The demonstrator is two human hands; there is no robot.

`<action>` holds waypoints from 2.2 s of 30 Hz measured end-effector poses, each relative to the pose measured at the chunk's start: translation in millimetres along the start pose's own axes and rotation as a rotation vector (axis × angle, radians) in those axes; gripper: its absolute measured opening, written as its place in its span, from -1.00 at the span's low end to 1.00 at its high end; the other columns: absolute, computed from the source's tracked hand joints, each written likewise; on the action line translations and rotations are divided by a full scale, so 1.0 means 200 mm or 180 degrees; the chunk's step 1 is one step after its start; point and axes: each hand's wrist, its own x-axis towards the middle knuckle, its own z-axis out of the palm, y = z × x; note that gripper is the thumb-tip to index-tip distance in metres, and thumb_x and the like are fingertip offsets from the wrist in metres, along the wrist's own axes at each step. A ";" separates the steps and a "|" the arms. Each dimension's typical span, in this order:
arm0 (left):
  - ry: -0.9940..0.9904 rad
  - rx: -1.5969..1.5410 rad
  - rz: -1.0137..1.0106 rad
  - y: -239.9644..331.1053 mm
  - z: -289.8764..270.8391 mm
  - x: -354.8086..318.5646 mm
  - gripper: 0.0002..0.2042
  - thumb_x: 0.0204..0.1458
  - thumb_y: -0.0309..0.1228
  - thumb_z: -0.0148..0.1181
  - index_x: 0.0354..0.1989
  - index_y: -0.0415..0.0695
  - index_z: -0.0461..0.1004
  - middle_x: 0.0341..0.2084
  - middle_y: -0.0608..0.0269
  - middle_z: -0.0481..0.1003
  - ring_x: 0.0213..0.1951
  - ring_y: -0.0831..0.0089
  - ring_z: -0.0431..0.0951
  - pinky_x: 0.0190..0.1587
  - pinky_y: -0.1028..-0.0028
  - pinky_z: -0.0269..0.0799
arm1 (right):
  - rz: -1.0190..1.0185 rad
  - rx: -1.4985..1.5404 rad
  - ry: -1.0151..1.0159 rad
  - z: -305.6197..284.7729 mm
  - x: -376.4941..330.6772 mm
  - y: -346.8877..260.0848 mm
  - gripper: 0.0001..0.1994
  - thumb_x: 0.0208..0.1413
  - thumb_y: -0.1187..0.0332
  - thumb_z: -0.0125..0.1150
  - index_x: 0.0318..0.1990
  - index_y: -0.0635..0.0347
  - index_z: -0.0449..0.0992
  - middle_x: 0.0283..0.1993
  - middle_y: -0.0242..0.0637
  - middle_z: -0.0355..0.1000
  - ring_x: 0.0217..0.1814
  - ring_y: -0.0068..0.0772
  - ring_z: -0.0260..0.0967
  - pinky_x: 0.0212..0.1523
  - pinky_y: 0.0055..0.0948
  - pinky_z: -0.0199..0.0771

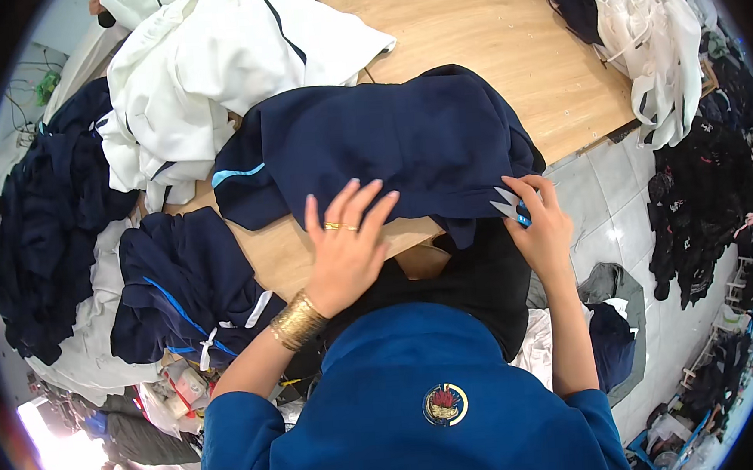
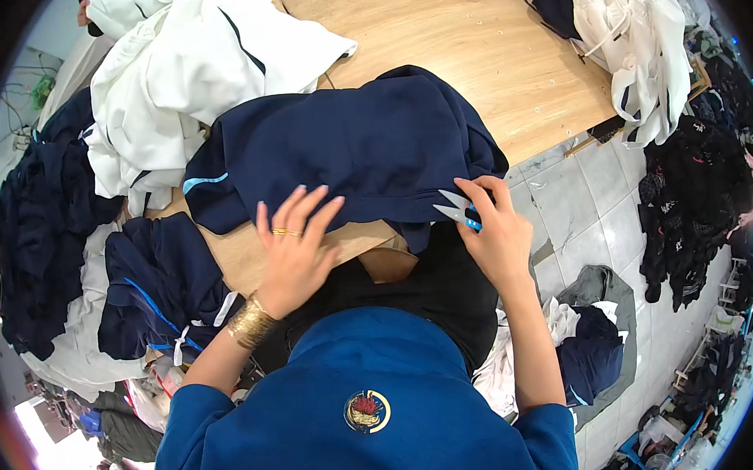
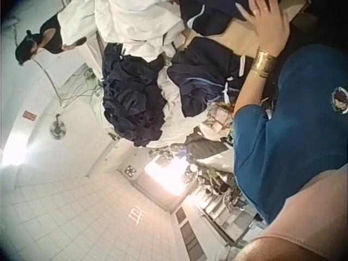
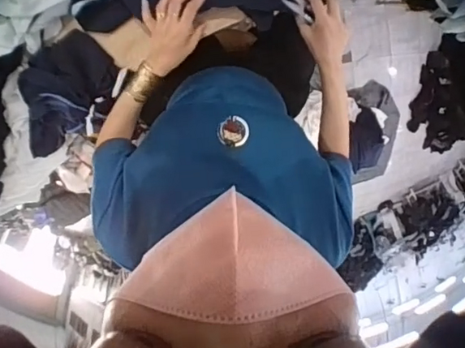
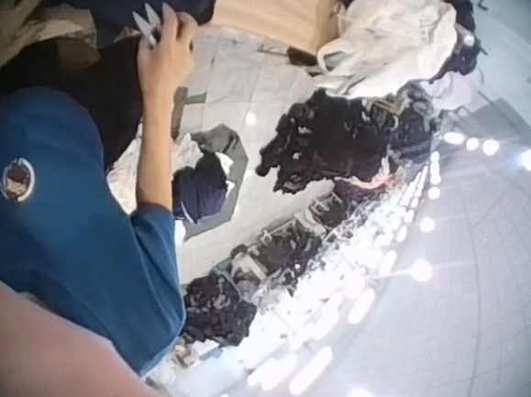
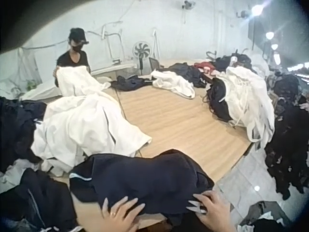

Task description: Trimming loose threads from garments using thread snips in a textile factory setting.

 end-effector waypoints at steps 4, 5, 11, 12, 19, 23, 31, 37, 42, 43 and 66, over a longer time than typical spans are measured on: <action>0.0231 -0.0170 -0.0010 0.00 0.17 0.09 -0.33 -0.26 -0.44 0.25 0.17 0.05 0.21 0.13 0.30 0.18 0.17 0.30 0.14 0.22 0.01 -0.23 | -0.0098 0.0103 -0.0004 0.02 0.00 -0.03 -0.47 -0.31 0.52 0.27 -0.04 -0.07 0.42 -0.04 -0.43 0.29 -0.32 -0.28 0.43 -0.41 -0.39 0.42; 0.0385 -0.0213 -0.0081 -0.01 0.20 0.11 -0.32 -0.27 -0.45 0.24 0.17 0.05 0.21 0.11 0.28 0.19 0.15 0.30 0.17 0.22 0.05 -0.20 | -0.0071 0.0110 -0.0025 0.03 -0.01 -0.02 -0.46 -0.31 0.52 0.27 -0.04 -0.07 0.42 -0.05 -0.43 0.29 -0.32 -0.28 0.43 -0.41 -0.39 0.42; 0.0546 -0.0319 -0.0351 -0.01 0.19 0.09 -0.30 -0.33 -0.45 0.30 0.14 0.02 0.24 0.07 0.27 0.22 0.09 0.28 0.21 0.22 0.17 -0.13 | 0.0040 0.0148 -0.0055 0.03 -0.04 -0.01 -0.47 -0.31 0.51 0.27 -0.04 -0.08 0.41 -0.06 -0.43 0.30 -0.31 -0.29 0.43 -0.41 -0.39 0.43; 0.0523 -0.0361 -0.0336 -0.01 0.20 0.08 -0.31 -0.31 -0.45 0.30 0.14 0.03 0.24 0.07 0.26 0.22 0.09 0.28 0.22 0.21 0.17 -0.13 | 0.0072 0.0164 -0.0044 0.03 -0.04 -0.01 -0.47 -0.30 0.51 0.27 -0.03 -0.08 0.41 -0.06 -0.42 0.30 -0.31 -0.29 0.43 -0.41 -0.39 0.43; 0.0506 -0.0300 -0.0253 -0.04 0.23 0.07 -0.38 -0.26 -0.47 0.25 0.11 0.07 0.28 0.11 0.22 0.20 0.09 0.25 0.22 0.20 0.18 -0.10 | 0.0058 0.0369 0.0049 0.04 -0.05 -0.03 -0.46 -0.28 0.50 0.27 -0.01 -0.11 0.41 -0.07 -0.42 0.30 -0.31 -0.31 0.43 -0.41 -0.42 0.44; 0.0658 -0.0402 -0.0119 -0.07 0.22 0.09 -0.61 -0.23 -0.49 0.23 -0.12 0.05 0.45 0.06 0.28 0.27 0.05 0.25 0.25 0.16 0.20 -0.06 | 0.0017 0.0405 0.0285 0.06 -0.06 -0.04 -0.57 -0.24 0.53 0.24 -0.11 -0.07 0.47 -0.09 -0.40 0.35 -0.30 -0.27 0.44 -0.41 -0.40 0.44; -0.0531 -0.3056 -0.0840 -0.07 -0.07 0.23 -0.82 0.03 -0.37 0.16 -0.31 -0.25 0.47 -0.53 0.35 0.47 -0.47 0.64 0.39 -0.35 0.64 0.30 | 0.1430 0.2632 0.0494 -0.05 0.09 -0.01 -0.88 0.05 0.43 0.18 -0.30 0.31 0.48 -0.44 -0.51 0.37 -0.38 -0.72 0.21 -0.28 -0.70 0.22; -0.0767 -0.4006 -0.0900 -0.06 -0.21 0.25 -0.72 0.17 -0.30 0.00 -0.33 -0.33 0.46 -0.49 0.47 0.41 -0.39 0.76 0.29 -0.28 0.68 0.28 | 0.1419 0.3015 0.0389 -0.10 0.15 0.01 -0.88 0.03 0.44 0.20 -0.31 0.30 0.50 -0.44 -0.53 0.37 -0.38 -0.75 0.21 -0.30 -0.73 0.20; -0.0744 -0.4151 -0.0786 -0.02 -0.27 0.24 -0.73 0.18 -0.32 -0.03 -0.35 -0.32 0.45 -0.48 0.46 0.42 -0.39 0.74 0.31 -0.26 0.68 0.27 | 0.1441 0.3090 0.0413 -0.11 0.16 0.00 -0.87 0.03 0.43 0.22 -0.30 0.29 0.51 -0.44 -0.55 0.37 -0.38 -0.75 0.21 -0.30 -0.73 0.19; -0.0712 -0.4171 -0.0810 -0.02 -0.27 0.24 -0.74 0.19 -0.34 -0.05 -0.38 -0.31 0.45 -0.48 0.44 0.42 -0.39 0.72 0.33 -0.25 0.68 0.27 | 0.1445 0.3092 0.0407 -0.11 0.16 0.00 -0.87 0.03 0.43 0.22 -0.30 0.29 0.51 -0.44 -0.55 0.37 -0.38 -0.75 0.21 -0.30 -0.73 0.19; 0.0084 -0.1958 0.0774 0.19 -0.23 0.43 -0.58 -0.16 -0.32 0.32 -0.10 -0.20 0.40 -0.18 0.19 0.47 -0.14 0.32 0.45 -0.08 0.40 0.31 | 0.0402 0.2908 -0.0593 -0.25 0.25 -0.29 -0.89 -0.01 0.44 0.24 -0.34 0.27 0.49 -0.45 -0.49 0.38 -0.36 -0.69 0.26 -0.31 -0.65 0.26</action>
